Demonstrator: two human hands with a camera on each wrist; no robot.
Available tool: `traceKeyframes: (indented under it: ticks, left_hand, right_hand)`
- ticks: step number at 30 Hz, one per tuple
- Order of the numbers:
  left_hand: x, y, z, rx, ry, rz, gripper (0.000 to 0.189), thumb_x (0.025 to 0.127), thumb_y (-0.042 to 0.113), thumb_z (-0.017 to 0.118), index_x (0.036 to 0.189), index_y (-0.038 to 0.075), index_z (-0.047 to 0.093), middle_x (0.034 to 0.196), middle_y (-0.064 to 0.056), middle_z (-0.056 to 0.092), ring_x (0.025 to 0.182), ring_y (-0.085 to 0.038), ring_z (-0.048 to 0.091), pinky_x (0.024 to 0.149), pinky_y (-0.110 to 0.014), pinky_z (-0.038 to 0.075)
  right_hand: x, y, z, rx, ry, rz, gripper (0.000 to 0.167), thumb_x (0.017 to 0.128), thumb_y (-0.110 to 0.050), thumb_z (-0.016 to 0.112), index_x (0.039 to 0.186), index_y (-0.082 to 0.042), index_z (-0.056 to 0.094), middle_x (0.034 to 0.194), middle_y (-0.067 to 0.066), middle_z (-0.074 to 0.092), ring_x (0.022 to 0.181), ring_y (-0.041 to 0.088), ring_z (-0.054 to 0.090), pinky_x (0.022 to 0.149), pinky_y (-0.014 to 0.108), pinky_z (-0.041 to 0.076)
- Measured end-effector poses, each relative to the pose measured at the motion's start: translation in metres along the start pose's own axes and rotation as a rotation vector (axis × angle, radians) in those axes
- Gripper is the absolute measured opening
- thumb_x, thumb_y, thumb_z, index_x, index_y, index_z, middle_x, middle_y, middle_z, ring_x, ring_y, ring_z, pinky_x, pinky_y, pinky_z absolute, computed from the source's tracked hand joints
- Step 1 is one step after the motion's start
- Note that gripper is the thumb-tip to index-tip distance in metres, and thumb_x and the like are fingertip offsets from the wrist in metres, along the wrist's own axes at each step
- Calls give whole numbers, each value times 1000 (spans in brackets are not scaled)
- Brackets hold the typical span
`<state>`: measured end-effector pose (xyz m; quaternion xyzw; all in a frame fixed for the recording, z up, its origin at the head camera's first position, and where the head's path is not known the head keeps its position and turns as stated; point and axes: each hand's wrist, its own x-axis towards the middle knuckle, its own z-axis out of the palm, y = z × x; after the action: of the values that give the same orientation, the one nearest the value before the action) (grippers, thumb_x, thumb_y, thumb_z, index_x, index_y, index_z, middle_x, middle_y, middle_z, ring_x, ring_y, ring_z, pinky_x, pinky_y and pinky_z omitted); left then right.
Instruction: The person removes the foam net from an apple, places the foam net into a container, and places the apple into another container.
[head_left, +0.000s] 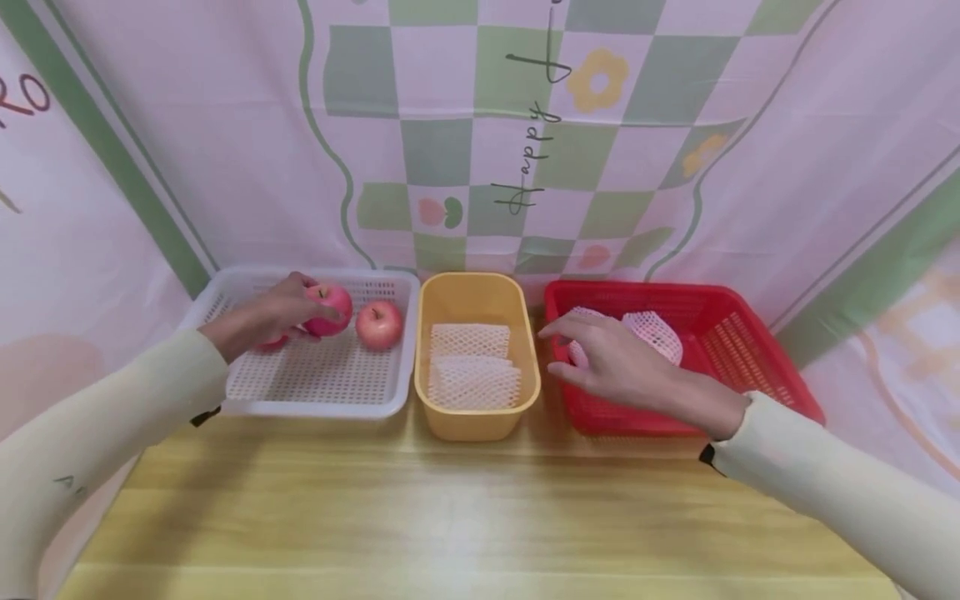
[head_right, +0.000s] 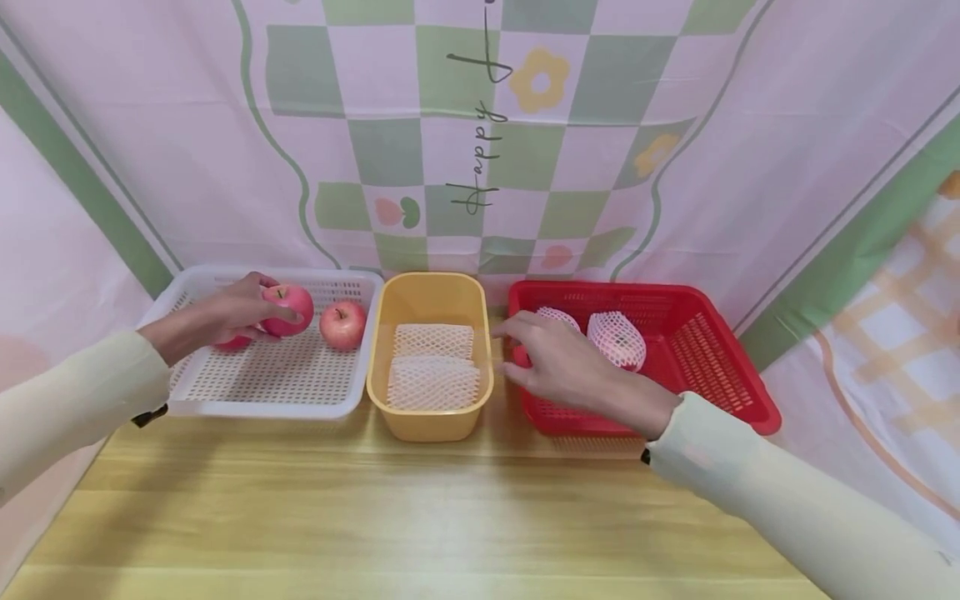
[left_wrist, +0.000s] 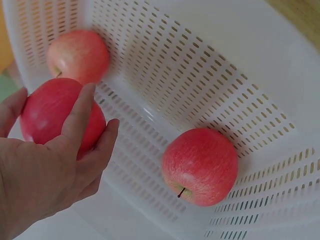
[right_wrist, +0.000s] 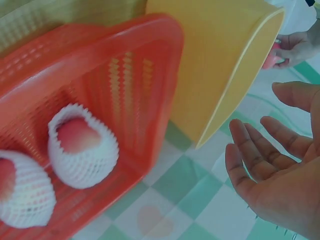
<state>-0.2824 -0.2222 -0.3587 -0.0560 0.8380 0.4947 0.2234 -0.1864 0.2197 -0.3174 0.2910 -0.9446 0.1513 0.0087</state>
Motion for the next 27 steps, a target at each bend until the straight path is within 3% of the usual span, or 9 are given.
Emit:
traceKeyframes:
  ticks: [4,7,12,18,27]
  left_hand:
    - [4,-3,-1,25,2,16,69,95,11,74,146,-10,34,133,-22,48,107,-27,60,86,-38,64]
    - [7,-4,-1,39,-3,20,67,94,12,74,144,-12,36,128,-21,50,102,-25,61,84,-37,63]
    - [11,-3,-1,61,-14,-20,73,96,13,72,149,-12,28,134,-23,46,114,-32,56,97,-46,59]
    - [15,-4,0,97,-9,-50,62,96,15,74,142,-8,39,133,-22,51,115,-33,57,105,-52,55]
    - [18,-9,1,105,-26,-96,82,96,18,77,151,-5,21,144,-25,34,126,-38,45,111,-55,50]
  right_hand:
    - [-4,12,-4,-5,-1,41,47,89,-17,84,132,-5,69,124,13,73,101,27,72,85,45,65]
    - [-7,21,-6,-29,4,48,44,91,-19,82,132,-7,69,125,11,73,105,27,72,88,47,64]
    - [-11,33,-9,-60,2,67,45,91,-23,83,132,-7,70,122,11,74,104,28,73,87,50,64]
    - [-11,44,-13,-77,-49,158,60,88,-26,87,137,2,64,122,18,73,105,32,72,87,52,64]
    - [-3,58,-12,-96,-113,296,74,88,-35,86,141,8,56,124,25,70,98,32,69,88,57,62]
